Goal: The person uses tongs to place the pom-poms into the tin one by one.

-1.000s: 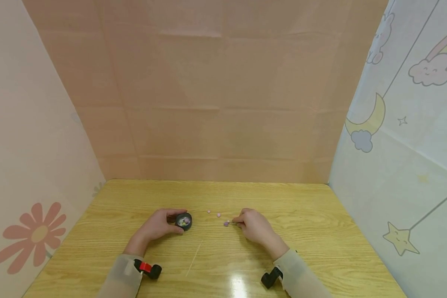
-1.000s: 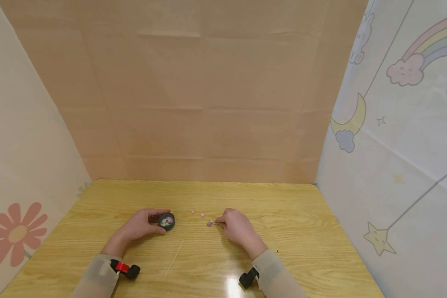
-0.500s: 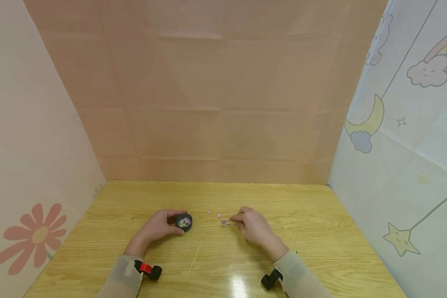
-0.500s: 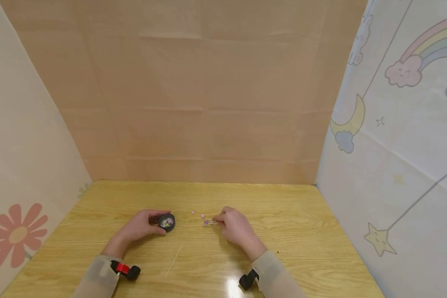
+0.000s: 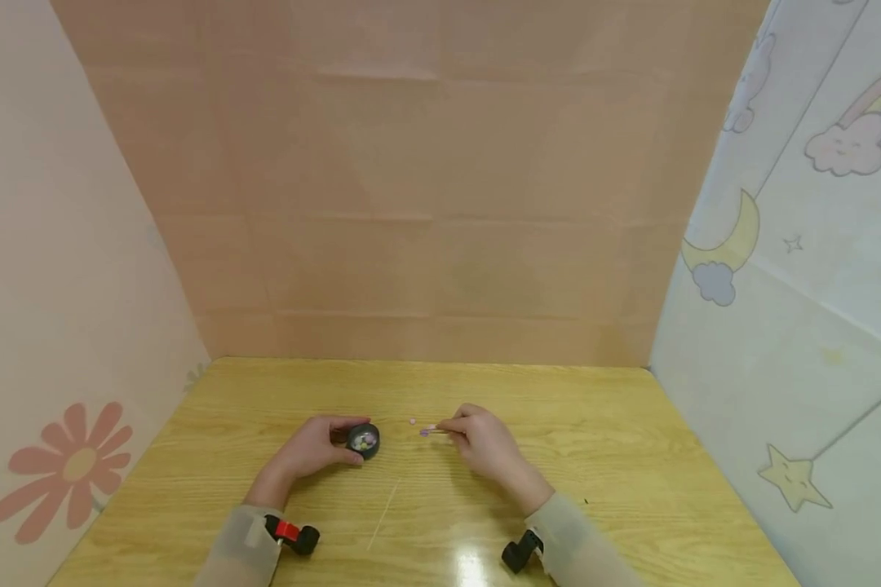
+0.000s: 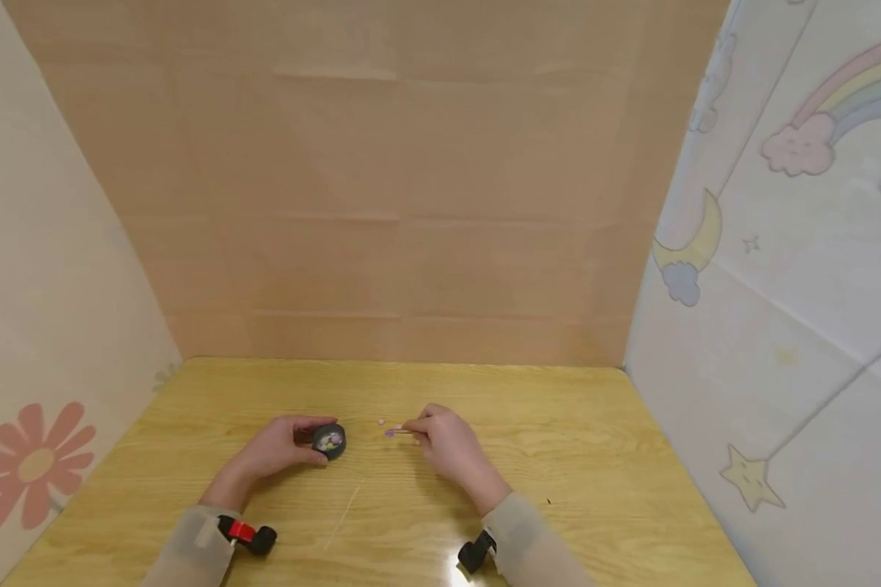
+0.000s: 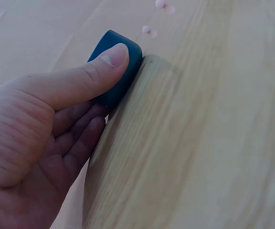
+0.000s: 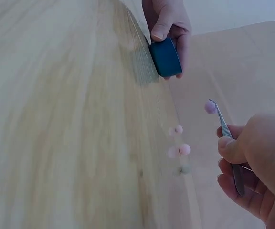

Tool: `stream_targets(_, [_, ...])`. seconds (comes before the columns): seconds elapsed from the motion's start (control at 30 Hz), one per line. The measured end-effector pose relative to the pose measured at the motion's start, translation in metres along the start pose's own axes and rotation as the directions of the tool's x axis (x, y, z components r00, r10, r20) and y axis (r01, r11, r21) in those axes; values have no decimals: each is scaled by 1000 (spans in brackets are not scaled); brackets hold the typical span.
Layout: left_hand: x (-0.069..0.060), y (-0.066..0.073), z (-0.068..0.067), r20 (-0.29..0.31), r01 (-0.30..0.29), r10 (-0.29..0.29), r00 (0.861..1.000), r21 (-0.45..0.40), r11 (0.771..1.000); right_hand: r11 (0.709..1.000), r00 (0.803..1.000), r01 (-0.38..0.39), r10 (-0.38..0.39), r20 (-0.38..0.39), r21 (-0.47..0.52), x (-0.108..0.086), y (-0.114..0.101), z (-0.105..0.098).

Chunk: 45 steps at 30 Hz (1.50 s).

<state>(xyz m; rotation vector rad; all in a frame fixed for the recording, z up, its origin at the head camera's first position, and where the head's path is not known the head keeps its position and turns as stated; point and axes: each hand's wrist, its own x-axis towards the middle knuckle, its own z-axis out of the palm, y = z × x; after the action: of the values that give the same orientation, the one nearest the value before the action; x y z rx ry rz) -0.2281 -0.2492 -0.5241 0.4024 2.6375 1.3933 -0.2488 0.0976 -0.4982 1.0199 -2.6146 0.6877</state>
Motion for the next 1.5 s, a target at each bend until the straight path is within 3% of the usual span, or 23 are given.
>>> stream_targets(0.6, [2, -6, 1, -6, -7, 7, 1000, -2, 1000, 998, 999, 11, -13, 35, 62, 30, -30, 25])
stream_targets(1.03, [1, -3, -1, 4, -19, 19, 1000, -14, 1000, 998, 996, 54, -55, 65, 11, 47, -49, 45])
stream_targets(1.27, [1, -3, -1, 5, -53, 54, 999, -43, 998, 999, 990, 28, -29, 136, 16, 48, -54, 50])
stream_targets(1.5, [2, -4, -1, 2, -47, 47, 999, -31, 998, 1000, 990, 11, -12, 141, 10, 47, -54, 51])
